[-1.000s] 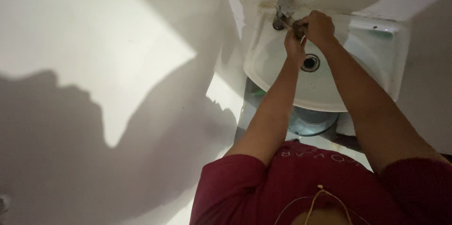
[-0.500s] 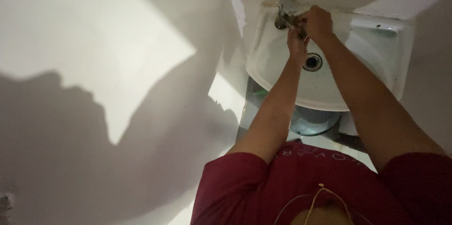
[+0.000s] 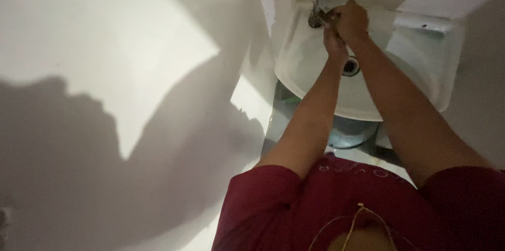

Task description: The person applies a black sealant around the base of a sink faucet and wipes away the excess material by hand.

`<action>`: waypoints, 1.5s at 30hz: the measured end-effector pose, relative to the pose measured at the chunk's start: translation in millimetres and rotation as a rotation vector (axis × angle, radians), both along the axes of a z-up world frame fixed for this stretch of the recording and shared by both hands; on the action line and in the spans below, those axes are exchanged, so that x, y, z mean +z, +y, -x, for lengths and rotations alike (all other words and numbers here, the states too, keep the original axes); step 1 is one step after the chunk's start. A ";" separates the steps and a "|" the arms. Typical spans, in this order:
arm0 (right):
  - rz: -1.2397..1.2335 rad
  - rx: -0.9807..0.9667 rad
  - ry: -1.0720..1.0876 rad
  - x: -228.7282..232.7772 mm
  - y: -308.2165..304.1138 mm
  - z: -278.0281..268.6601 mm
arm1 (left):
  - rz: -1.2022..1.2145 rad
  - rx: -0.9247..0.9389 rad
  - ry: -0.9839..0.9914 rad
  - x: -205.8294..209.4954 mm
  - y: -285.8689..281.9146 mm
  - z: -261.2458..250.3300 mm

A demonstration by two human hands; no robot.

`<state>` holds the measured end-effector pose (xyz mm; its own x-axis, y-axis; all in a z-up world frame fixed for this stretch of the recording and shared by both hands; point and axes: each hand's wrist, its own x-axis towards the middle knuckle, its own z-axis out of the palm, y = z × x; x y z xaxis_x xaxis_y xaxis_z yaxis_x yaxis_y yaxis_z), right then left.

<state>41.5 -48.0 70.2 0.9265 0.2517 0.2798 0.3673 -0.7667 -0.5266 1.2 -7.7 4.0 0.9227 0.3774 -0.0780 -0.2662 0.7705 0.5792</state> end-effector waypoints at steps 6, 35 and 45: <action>-0.008 -0.092 -0.019 -46.5 -5.4 -24.4 | 0.048 -0.062 0.349 8.2 5.5 -11.7; 0.166 -0.066 -0.068 -62.8 -17.2 -25.0 | 0.114 -0.166 0.130 -20.8 13.2 -18.9; 0.283 -0.025 -0.047 -36.6 -37.6 1.0 | 0.237 -0.157 0.320 -5.7 14.7 -14.7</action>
<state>40.5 -85.6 33.6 0.9211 0.3030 0.2445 0.3653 -0.8899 -0.2732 15.9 7.0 -1.8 0.8827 0.1711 -0.4377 0.0296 0.9093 0.4151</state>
